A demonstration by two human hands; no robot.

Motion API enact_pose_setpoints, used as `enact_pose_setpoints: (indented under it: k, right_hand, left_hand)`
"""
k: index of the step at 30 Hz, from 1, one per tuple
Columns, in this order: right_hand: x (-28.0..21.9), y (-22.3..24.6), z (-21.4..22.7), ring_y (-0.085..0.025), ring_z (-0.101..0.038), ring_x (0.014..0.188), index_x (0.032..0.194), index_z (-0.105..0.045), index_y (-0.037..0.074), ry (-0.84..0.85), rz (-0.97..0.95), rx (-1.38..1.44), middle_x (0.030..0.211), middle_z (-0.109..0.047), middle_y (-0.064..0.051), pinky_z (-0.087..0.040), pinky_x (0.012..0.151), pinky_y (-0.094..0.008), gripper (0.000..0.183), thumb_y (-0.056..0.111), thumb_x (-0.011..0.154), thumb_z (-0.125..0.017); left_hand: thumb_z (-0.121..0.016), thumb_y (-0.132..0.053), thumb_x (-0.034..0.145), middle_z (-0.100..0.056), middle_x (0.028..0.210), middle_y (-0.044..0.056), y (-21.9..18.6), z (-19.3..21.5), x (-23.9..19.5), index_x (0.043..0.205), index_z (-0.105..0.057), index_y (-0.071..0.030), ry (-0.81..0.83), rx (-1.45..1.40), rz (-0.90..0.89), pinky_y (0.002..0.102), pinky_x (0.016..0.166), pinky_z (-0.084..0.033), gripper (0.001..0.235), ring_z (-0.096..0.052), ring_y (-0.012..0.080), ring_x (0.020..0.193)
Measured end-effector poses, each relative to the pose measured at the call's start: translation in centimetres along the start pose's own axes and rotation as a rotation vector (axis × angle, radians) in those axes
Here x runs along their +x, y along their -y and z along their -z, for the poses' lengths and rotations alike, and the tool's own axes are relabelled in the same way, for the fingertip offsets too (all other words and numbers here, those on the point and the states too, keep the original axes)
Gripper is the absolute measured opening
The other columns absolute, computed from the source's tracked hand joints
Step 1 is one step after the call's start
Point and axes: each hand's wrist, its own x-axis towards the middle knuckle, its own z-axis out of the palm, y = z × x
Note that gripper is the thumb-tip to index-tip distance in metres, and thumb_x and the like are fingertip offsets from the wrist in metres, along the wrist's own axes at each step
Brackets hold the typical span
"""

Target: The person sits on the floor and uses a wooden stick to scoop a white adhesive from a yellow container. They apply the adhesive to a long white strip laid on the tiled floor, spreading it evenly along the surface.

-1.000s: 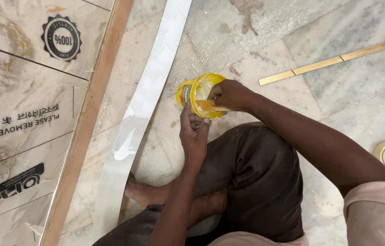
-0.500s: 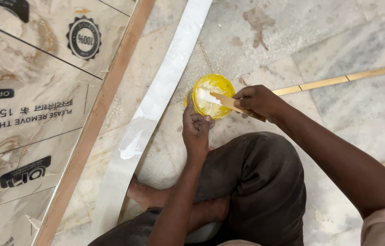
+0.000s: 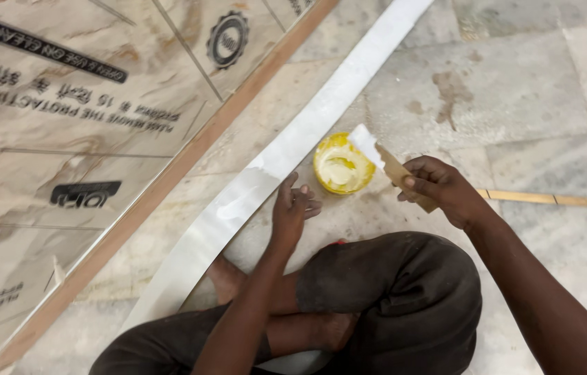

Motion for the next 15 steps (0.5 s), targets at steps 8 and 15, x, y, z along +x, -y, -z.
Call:
enact_pose_setpoints:
  k: [8, 15]
  right_hand:
    - [-0.1, 3.1, -4.4, -0.012, -0.06, 0.093, 0.116, -0.065, 0.009, -0.077, 0.312, -0.292, 0.102, -0.065, -0.002, -0.051, 0.081, -0.03, 0.029, 0.013, 0.09, -0.077]
    - [0.6, 2.0, -15.1, -0.013, -0.058, 0.088, 0.111, -0.067, 0.007, -0.058, 0.411, -0.474, 0.1, -0.066, -0.003, -0.049, 0.079, -0.028, 0.025, 0.009, 0.088, -0.076]
  left_hand:
    - [-0.068, -0.021, 0.097, -0.073, 0.103, 0.012, -8.0, 13.8, -6.9, 0.136, -0.06, -0.002, -0.202, 0.614, -0.314, 0.034, 0.083, -0.057, 0.045, -0.072, 0.0209, 0.092]
    - [-0.086, -0.031, 0.077, -0.057, 0.136, 0.021, -11.8, 21.2, -11.9, 0.143, -0.047, -0.002, -0.242, 1.147, -0.237, 0.048, 0.103, -0.044, 0.082, -0.051, 0.0406, 0.128]
